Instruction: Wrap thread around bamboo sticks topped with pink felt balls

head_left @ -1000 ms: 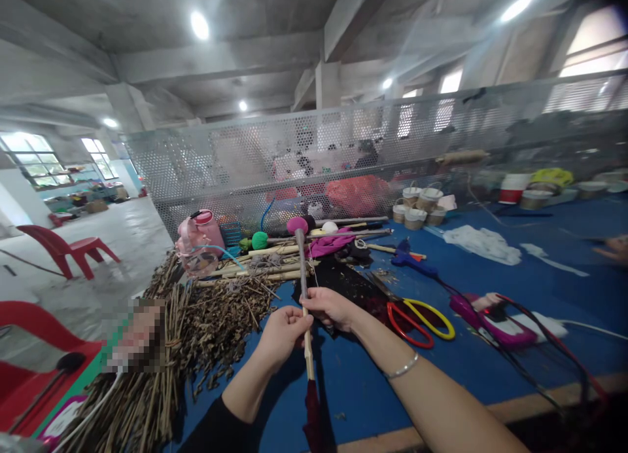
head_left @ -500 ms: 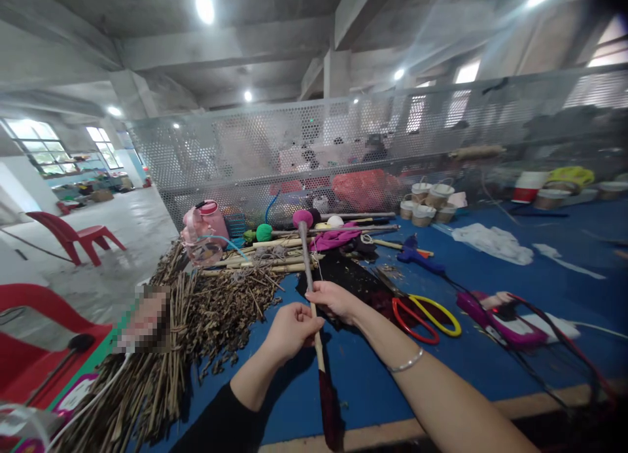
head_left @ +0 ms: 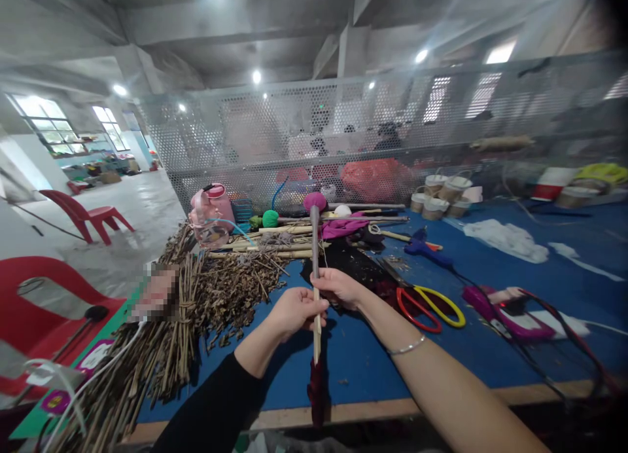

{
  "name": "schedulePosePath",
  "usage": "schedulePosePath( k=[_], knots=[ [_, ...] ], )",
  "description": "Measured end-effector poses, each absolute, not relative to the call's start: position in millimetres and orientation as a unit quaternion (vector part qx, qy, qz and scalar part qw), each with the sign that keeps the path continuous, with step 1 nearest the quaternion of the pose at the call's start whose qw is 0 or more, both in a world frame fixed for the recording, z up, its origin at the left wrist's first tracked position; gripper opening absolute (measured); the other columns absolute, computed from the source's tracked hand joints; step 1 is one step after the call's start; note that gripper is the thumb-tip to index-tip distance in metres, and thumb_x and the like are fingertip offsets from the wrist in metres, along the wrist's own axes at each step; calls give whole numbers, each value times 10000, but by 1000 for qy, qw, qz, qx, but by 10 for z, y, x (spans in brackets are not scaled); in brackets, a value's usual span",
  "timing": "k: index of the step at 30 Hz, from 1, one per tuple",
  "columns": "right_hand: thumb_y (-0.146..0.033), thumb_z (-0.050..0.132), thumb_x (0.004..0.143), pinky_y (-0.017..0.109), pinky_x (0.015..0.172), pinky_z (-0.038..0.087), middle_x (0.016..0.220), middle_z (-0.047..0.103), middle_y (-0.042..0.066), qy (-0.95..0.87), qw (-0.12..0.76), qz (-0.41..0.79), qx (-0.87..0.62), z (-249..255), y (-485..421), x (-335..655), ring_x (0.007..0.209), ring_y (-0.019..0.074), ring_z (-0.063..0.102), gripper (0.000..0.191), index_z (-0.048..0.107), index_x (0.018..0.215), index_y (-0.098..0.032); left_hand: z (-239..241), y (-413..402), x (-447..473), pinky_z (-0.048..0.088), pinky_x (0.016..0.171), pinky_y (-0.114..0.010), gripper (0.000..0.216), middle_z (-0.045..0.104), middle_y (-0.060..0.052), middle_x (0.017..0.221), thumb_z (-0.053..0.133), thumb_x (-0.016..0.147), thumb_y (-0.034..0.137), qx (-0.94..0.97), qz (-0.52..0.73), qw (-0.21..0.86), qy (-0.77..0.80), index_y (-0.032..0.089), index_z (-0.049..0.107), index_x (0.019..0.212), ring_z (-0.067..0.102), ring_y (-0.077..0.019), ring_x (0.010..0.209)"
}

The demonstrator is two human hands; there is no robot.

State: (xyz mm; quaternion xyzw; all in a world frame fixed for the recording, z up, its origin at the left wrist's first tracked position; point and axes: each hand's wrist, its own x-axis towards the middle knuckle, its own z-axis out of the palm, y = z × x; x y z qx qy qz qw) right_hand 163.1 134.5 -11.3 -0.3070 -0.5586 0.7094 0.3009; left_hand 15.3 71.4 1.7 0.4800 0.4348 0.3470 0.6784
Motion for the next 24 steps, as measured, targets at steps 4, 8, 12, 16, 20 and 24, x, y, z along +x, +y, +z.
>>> schedulePosePath(
  k=[4,8,12,16,20,24],
  knots=[
    [-378,666,667,161,332,121,460,436,-89,-547,296,739,-261,-12,1310,1726,329,24,262,351,467,868,-170,110,680,160,470,528,-207,274,656,-71,725,698,664,283,430,340,745,379,111,585,846,618,-119,589],
    [-346,654,677,155,335,107,513,468,-69,-536,290,754,-244,39,1296,1766,347,22,276,317,453,854,-177,179,674,129,477,598,-206,277,672,-117,872,625,725,244,389,340,789,331,110,597,965,644,-137,718],
    [-330,651,670,158,309,75,444,375,-106,-542,290,727,-305,-13,1353,1760,316,16,178,287,437,790,-182,67,736,104,410,470,-198,263,658,-68,699,641,699,340,466,346,690,434,121,592,836,606,-125,543],
    [-310,655,672,150,312,65,422,266,-127,-534,304,714,-336,-40,1391,1779,331,20,134,273,448,794,-179,-48,779,124,358,423,-192,313,575,3,508,687,625,412,543,382,561,494,137,538,652,525,-97,418],
    [-306,656,691,138,332,60,478,292,-113,-493,294,769,-281,-5,1376,1779,358,15,163,292,461,865,-174,19,747,162,401,457,-193,292,611,-21,588,640,688,402,463,378,684,418,127,562,750,558,-98,473],
    [-344,635,718,142,335,53,467,293,-108,-484,314,776,-255,-9,1372,1757,353,13,171,276,466,839,-163,114,709,166,409,472,-178,253,615,-40,631,582,755,340,390,386,752,366,101,602,832,558,-82,498]
  ],
)
